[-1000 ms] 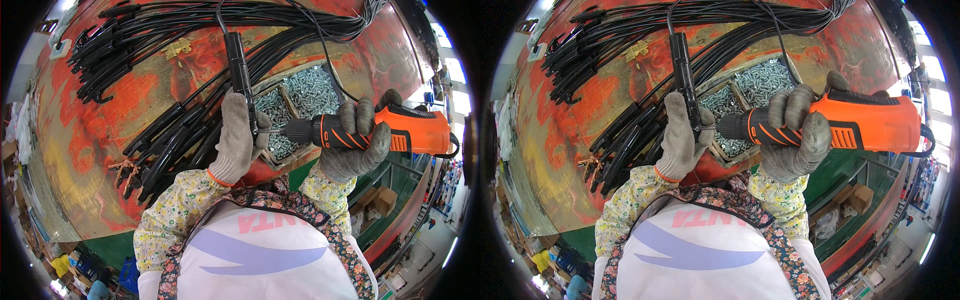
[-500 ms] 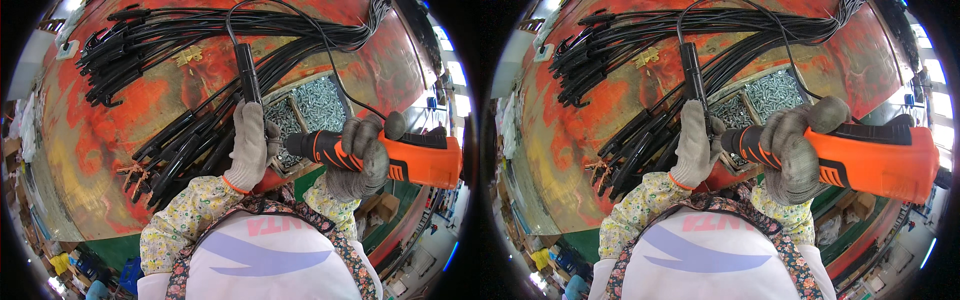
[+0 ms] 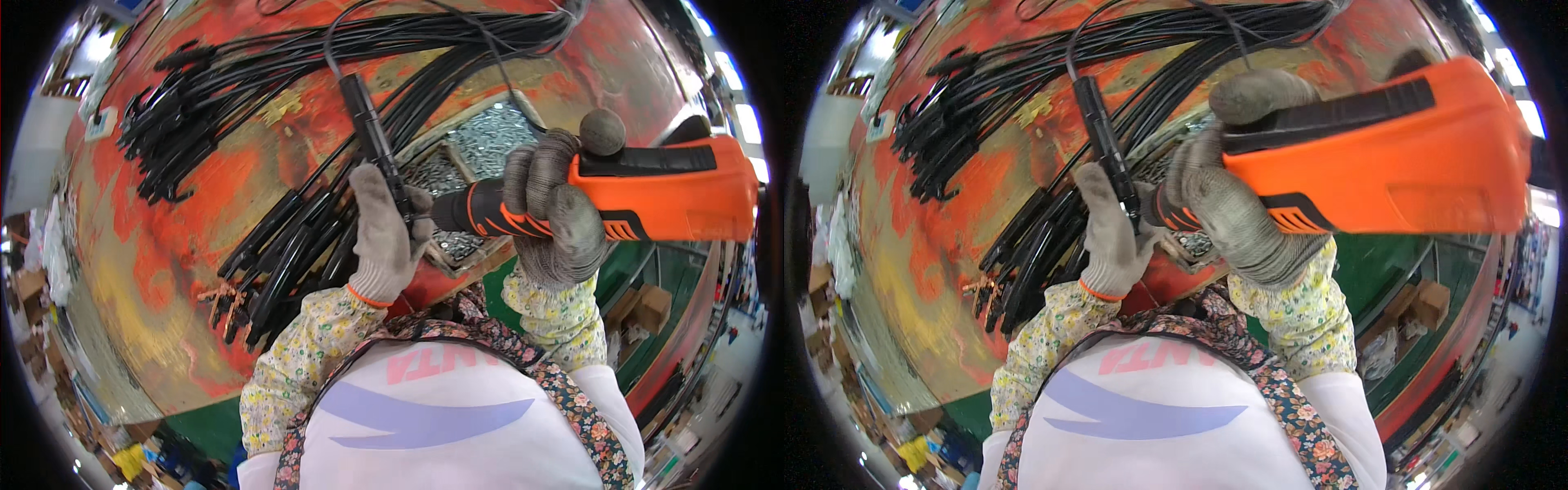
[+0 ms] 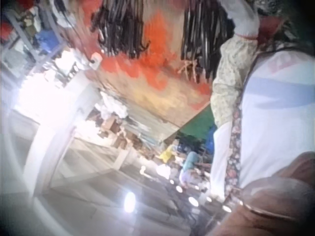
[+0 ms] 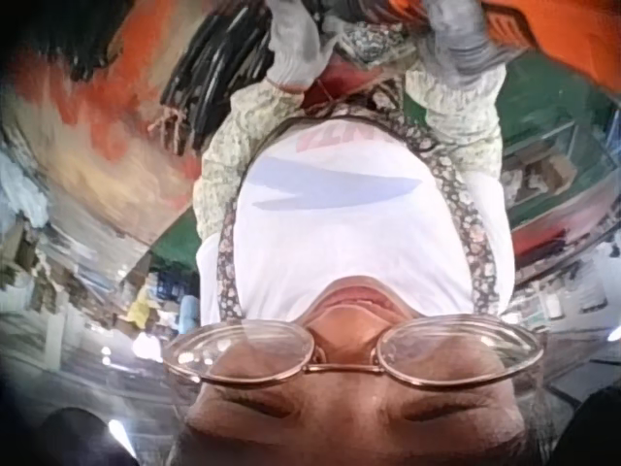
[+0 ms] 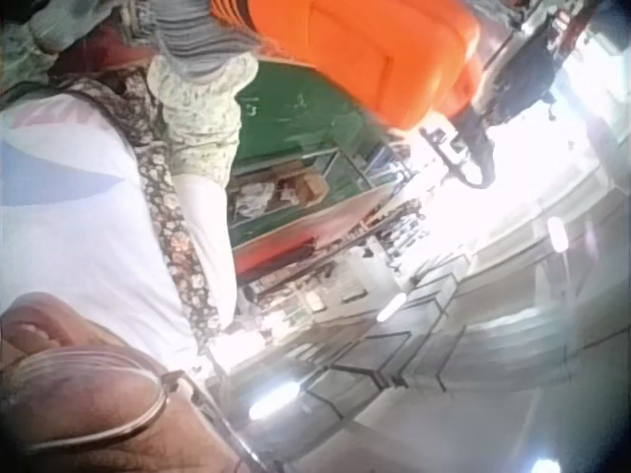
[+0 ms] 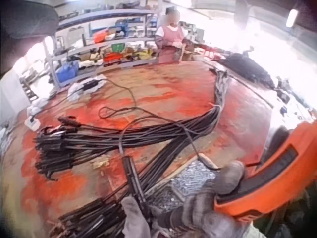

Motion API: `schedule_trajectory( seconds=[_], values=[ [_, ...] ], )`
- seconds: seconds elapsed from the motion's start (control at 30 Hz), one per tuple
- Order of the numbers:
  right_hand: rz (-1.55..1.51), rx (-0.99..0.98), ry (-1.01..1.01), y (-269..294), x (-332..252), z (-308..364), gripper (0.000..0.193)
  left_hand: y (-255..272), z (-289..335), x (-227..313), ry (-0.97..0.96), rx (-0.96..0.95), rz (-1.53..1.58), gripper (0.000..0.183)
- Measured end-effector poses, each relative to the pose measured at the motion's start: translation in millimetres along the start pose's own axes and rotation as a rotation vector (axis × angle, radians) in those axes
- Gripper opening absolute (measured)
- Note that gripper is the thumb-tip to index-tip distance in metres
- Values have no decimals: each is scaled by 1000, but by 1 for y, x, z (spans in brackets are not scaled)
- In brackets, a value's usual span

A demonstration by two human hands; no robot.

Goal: The person assembles cable clamps by picking up screws from a tray and driving them into the clamp handles using an electric screwdriver.

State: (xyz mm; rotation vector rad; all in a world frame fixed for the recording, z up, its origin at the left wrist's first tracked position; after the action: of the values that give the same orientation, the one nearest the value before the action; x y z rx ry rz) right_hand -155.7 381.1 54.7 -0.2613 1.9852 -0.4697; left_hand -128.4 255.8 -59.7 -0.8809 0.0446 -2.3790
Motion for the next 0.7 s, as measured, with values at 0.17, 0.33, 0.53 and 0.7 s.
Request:
schedule_trajectory(
  seconds=[0.17,0.33,0.53,0.7],
  values=[
    [-204,28,277,40,-52,-22,48,-1,-4,-7,-84,-5,-58,68],
    [-40,265,251,109,-49,-14,47,-7,-3,1,-82,-75,-67,41],
    [68,393,296,153,-45,-13,46,-12,3,4,-241,-181,-38,48],
    [229,581,371,155,-44,-15,46,-11,4,4,-237,-133,-79,55]
  ],
)
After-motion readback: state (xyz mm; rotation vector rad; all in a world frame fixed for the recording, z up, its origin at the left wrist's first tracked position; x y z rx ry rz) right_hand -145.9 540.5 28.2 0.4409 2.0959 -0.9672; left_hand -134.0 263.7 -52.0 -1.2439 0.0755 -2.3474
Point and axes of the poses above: each hand's wrist, its own z-axis away from the middle knuckle, its own y-axis out of the back of the hand, x = y × z, the point moved 3 cm from there along -z, towards the middle knuckle, and after that the axes turned 11 degrees about x, right-handed, at the moved point
